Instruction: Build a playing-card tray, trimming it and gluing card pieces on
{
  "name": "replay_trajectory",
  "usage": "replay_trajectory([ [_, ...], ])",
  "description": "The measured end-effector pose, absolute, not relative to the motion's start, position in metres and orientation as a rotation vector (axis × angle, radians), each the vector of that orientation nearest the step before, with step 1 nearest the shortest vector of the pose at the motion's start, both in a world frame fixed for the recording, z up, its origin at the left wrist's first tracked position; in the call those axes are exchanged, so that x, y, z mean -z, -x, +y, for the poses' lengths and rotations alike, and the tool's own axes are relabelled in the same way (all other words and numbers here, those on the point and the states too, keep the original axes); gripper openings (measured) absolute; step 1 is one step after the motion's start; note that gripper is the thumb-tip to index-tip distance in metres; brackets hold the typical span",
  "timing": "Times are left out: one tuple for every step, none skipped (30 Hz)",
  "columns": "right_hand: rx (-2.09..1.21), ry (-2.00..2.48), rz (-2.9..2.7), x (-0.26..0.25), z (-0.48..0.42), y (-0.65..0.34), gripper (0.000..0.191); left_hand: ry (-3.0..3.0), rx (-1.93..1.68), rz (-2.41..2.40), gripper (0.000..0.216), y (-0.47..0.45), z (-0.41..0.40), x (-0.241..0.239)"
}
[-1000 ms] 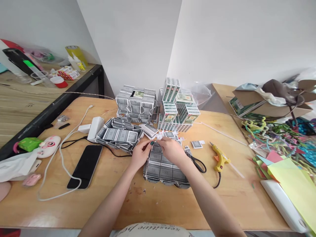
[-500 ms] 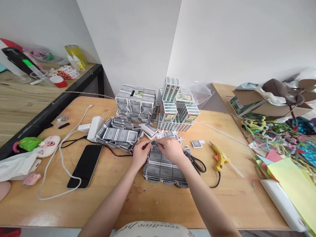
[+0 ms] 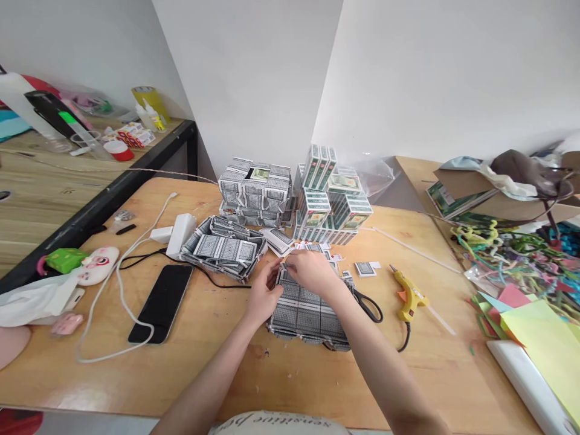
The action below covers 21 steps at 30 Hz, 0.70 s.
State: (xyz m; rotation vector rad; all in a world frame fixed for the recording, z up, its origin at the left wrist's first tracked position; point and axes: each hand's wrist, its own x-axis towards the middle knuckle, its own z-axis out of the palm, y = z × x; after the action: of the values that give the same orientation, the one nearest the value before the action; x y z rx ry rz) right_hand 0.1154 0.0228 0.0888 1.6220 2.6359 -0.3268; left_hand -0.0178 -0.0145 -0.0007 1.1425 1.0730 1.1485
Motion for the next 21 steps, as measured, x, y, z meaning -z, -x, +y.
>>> replay_trajectory([
  [0.328, -1.609, 2.632, -0.0895, 0.0236, -0.1153, 0.022, -1.142, -1.14, 1.071, 0.064, 0.0178, -0.0141, 0.0012],
  [0.319, -1.602, 2.624, -0.0899, 0.0243, -0.1152, 0.023, -1.145, -1.13, 1.08, 0.064, 0.018, -0.0138, 0.0016],
  [0.302, -1.597, 2.616, -0.09, 0.0248, -0.115, 0.023, -1.155, -1.114, 1.101, 0.064, 0.0183, -0.0136, 0.0018],
  [0.282, -1.593, 2.609, -0.0897, 0.0252, -0.1148, 0.023, -1.171, -1.095, 1.134, 0.062, 0.0187, -0.0137, 0.0017],
  [0.266, -1.587, 2.604, -0.0893, 0.0256, -0.1145, 0.023, -1.192, -1.074, 1.17, 0.06, 0.0191, -0.0139, 0.0015],
  [0.255, -1.576, 2.602, -0.0887, 0.026, -0.1142, 0.023, -1.215, -1.055, 1.204, 0.057, 0.0194, -0.0142, 0.001],
  [0.246, -1.563, 2.604, -0.0882, 0.0263, -0.1139, 0.023, -1.237, -1.039, 1.229, 0.055, 0.0197, -0.0146, 0.0005],
  [0.238, -1.546, 2.608, -0.0877, 0.0266, -0.1138, 0.023, -1.256, -1.028, 1.243, 0.054, 0.0199, -0.0148, -0.0001],
  [0.229, -1.53, 2.612, -0.0874, 0.0268, -0.1136, 0.023, -1.271, -1.023, 1.247, 0.053, 0.02, -0.0149, -0.0005],
  [0.218, -1.516, 2.617, -0.0872, 0.027, -0.1135, 0.023, -1.28, -1.023, 1.25, 0.053, 0.0201, -0.0149, -0.0009],
  [0.207, -1.506, 2.62, -0.0872, 0.027, -0.1134, 0.023, -1.287, -1.023, 1.254, 0.053, 0.0201, -0.0148, -0.0011],
  [0.2, -1.499, 2.622, -0.0873, 0.027, -0.1132, 0.024, -1.291, -1.024, 1.261, 0.053, 0.0201, -0.0145, -0.001],
  [0.199, -1.495, 2.618, -0.0875, 0.027, -0.1131, 0.024, -1.294, -1.024, 1.269, 0.053, 0.0201, -0.0142, -0.0009],
  [0.205, -1.495, 2.612, -0.0876, 0.027, -0.1129, 0.024, -1.297, -1.023, 1.278, 0.052, 0.0201, -0.0138, -0.0007],
  [0.216, -1.497, 2.605, -0.0876, 0.027, -0.1127, 0.024, -1.301, -1.021, 1.288, 0.052, 0.0202, -0.0136, -0.0005],
  [0.232, -1.503, 2.597, -0.0874, 0.027, -0.1126, 0.024, -1.305, -1.015, 1.297, 0.051, 0.0203, -0.0133, -0.0003],
  [0.251, -1.511, 2.59, -0.087, 0.0272, -0.1125, 0.024, -1.31, -1.007, 1.305, 0.051, 0.0204, -0.0132, -0.0001],
  [0.267, -1.52, 2.585, -0.0864, 0.0273, -0.1124, 0.024, -1.316, -0.998, 1.314, 0.051, 0.0206, -0.0131, 0.0],
  [0.28, -1.527, 2.581, -0.0856, 0.0275, -0.1125, 0.024, -1.325, -0.988, 1.32, 0.051, 0.0209, -0.0132, 0.0001],
  [0.29, -1.534, 2.581, -0.0846, 0.0276, -0.1127, 0.023, -1.335, -0.98, 1.325, 0.051, 0.0212, -0.0132, 0.0001],
  [0.3, -1.539, 2.584, -0.0836, 0.0275, -0.1132, 0.023, -1.347, -0.974, 1.328, 0.051, 0.0216, -0.0133, 0.0002],
])
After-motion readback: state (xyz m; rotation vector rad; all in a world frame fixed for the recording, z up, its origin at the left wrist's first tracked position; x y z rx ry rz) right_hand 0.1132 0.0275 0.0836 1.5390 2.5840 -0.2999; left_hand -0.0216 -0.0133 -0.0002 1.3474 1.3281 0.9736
